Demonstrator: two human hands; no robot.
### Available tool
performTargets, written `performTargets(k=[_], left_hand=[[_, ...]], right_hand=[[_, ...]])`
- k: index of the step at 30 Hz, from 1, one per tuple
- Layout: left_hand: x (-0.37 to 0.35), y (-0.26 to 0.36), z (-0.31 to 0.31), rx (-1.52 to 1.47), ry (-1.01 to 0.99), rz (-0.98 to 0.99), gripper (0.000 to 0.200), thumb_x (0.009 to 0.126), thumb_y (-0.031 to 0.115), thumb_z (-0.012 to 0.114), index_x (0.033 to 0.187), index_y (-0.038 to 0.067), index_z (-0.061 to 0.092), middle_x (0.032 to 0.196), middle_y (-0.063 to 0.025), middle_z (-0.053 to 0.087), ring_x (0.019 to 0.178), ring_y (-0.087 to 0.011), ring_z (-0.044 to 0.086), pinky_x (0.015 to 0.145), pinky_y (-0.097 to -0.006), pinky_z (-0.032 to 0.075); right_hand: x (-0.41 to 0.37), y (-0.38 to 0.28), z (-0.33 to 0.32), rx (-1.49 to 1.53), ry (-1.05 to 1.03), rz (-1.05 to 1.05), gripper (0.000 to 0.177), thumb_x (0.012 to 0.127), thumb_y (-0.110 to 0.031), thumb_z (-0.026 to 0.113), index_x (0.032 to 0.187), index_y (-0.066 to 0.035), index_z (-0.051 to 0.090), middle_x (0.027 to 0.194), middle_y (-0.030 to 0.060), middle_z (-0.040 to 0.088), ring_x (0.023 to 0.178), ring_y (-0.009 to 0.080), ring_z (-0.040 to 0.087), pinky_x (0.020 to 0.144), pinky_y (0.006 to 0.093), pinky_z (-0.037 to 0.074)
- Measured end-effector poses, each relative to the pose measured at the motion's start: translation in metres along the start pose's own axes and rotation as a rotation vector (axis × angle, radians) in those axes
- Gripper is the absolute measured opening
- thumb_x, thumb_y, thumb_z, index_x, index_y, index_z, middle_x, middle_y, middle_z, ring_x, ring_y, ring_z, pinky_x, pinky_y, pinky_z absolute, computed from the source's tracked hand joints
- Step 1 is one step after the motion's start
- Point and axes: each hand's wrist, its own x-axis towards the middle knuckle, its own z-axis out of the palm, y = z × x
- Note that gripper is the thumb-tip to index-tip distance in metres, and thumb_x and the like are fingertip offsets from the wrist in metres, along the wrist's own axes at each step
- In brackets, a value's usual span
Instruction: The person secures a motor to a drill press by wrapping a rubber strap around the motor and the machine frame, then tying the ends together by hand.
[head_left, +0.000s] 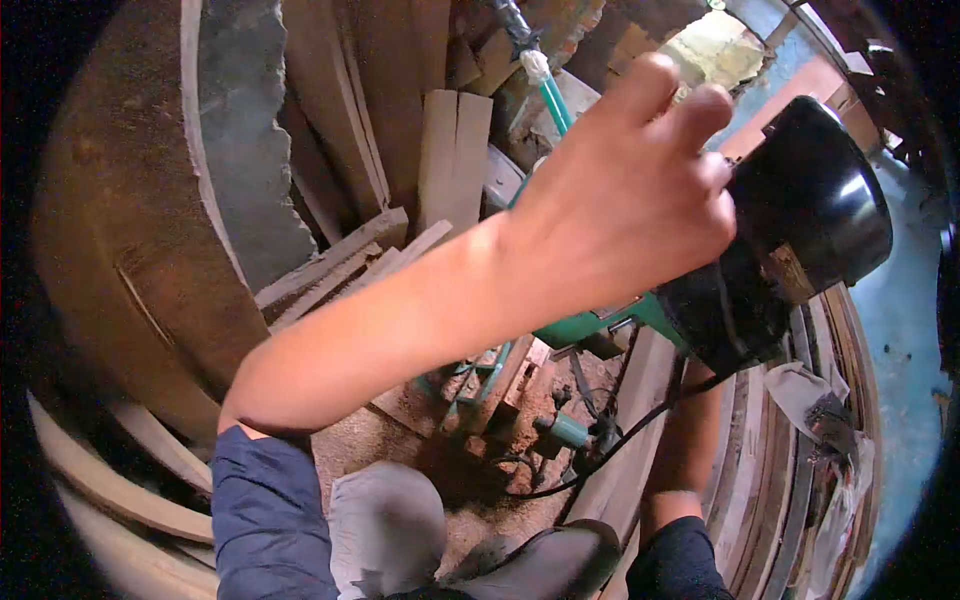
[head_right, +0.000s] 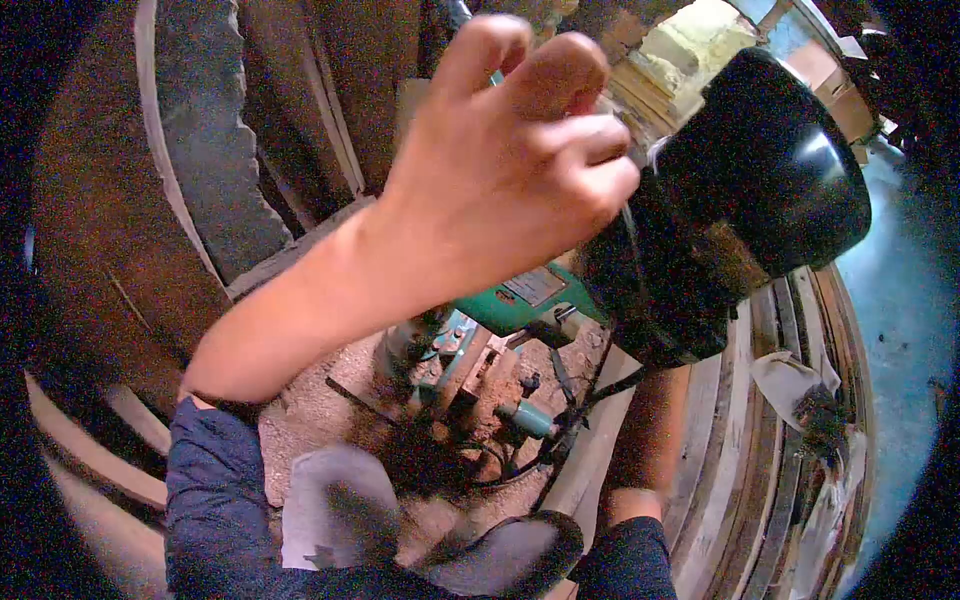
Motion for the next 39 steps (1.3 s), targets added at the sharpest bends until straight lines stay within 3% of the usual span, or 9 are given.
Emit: performTargets(k=[2, 6, 11, 14, 18, 24, 30, 33, 39], left_hand=[[0.003, -0.010, 0.000, -0.296, -0.174, -0.079, 0.005, 0.071, 0.018, 0.068, 0.069, 0.014, 0.072, 0.078, -0.0044, 0.070, 0.086, -0.0223, 0.067, 0.081, -0.0378, 0.046], [0.028, -0.016, 0.003, -0.201, -0.428, 0.046, 0.009, 0.081, 0.019, 0.069, 0.077, 0.014, 0.075, 0.085, -0.0081, 0.074, 0.092, -0.0241, 0.071, 0.079, -0.0380, 0.051], [0.026, -0.035, 0.009, -0.422, -0.457, -0.021, 0.012, 0.081, 0.014, 0.067, 0.087, 0.008, 0.076, 0.091, -0.0123, 0.074, 0.088, -0.0269, 0.073, 0.080, -0.0379, 0.057], [-0.003, -0.043, 0.024, -0.408, 0.074, 0.202, 0.034, 0.074, 0.013, 0.063, 0.101, -0.005, 0.056, 0.097, -0.0153, 0.054, 0.096, -0.0275, 0.057, 0.085, -0.0366, 0.044], [-0.008, -0.046, 0.022, -0.974, 0.263, 0.053, 0.012, 0.079, 0.005, 0.059, 0.089, 0.000, 0.053, 0.091, -0.0180, 0.055, 0.089, -0.0347, 0.055, 0.083, -0.0413, 0.043], [0.003, -0.037, 0.016, -0.549, -0.155, 0.009, 0.019, 0.074, 0.012, 0.067, 0.088, 0.002, 0.060, 0.091, -0.0146, 0.060, 0.090, -0.0297, 0.061, 0.080, -0.0377, 0.047], [0.031, -0.030, 0.018, -0.401, -0.525, -0.033, 0.026, 0.068, 0.019, 0.075, 0.088, 0.004, 0.068, 0.090, -0.0112, 0.066, 0.090, -0.0247, 0.066, 0.076, -0.0342, 0.051], [0.041, -0.026, 0.020, -0.375, -0.571, -0.025, 0.029, 0.066, 0.021, 0.078, 0.088, 0.004, 0.070, 0.090, -0.0101, 0.068, 0.090, -0.0231, 0.068, 0.075, -0.0330, 0.052], [0.032, -0.033, 0.030, -0.333, -0.496, 0.086, 0.012, 0.079, 0.012, 0.068, 0.087, 0.008, 0.075, 0.089, -0.0123, 0.074, 0.086, -0.0266, 0.073, 0.077, -0.0381, 0.057]], right_hand=[[0.000, 0.001, 0.002, -0.009, -0.012, 0.015, 0.023, 0.093, -0.014, 0.061, 0.112, 0.000, 0.062, 0.089, 0.0046, 0.061, 0.081, 0.0169, 0.056, 0.078, 0.0307, 0.046], [0.001, 0.000, 0.002, -0.027, -0.037, 0.026, 0.023, 0.093, -0.014, 0.061, 0.112, 0.000, 0.062, 0.089, 0.0046, 0.061, 0.081, 0.0170, 0.056, 0.078, 0.0308, 0.046], [0.002, 0.000, 0.002, -0.030, -0.071, 0.035, 0.023, 0.093, -0.014, 0.061, 0.111, 0.000, 0.063, 0.089, 0.0046, 0.061, 0.081, 0.0170, 0.057, 0.077, 0.0309, 0.046], [0.002, -0.002, 0.001, -0.031, -0.088, 0.044, 0.022, 0.093, -0.014, 0.061, 0.111, 0.000, 0.063, 0.089, 0.0046, 0.062, 0.081, 0.0171, 0.057, 0.077, 0.0309, 0.046], [0.001, -0.005, 0.005, -0.023, -0.098, 0.060, 0.022, 0.093, -0.014, 0.061, 0.111, 0.000, 0.063, 0.089, 0.0046, 0.062, 0.081, 0.0171, 0.057, 0.077, 0.0310, 0.047], [0.002, -0.009, 0.015, 0.040, -0.106, 0.103, 0.022, 0.093, -0.013, 0.062, 0.110, 0.000, 0.063, 0.088, 0.0046, 0.062, 0.080, 0.0172, 0.058, 0.076, 0.0311, 0.047], [-0.002, -0.009, 0.031, 0.202, -0.094, 0.185, 0.021, 0.093, -0.013, 0.062, 0.110, 0.000, 0.064, 0.088, 0.0046, 0.063, 0.080, 0.0172, 0.058, 0.075, 0.0312, 0.047], [-0.003, -0.014, 0.044, 0.332, -0.089, 0.238, 0.021, 0.093, -0.013, 0.062, 0.109, 0.000, 0.064, 0.088, 0.0046, 0.063, 0.080, 0.0173, 0.059, 0.075, 0.0313, 0.047], [-0.009, -0.018, 0.068, 0.591, -0.058, 0.364, 0.021, 0.093, -0.013, 0.062, 0.109, 0.000, 0.064, 0.088, 0.0046, 0.064, 0.080, 0.0173, 0.059, 0.075, 0.0314, 0.047]])
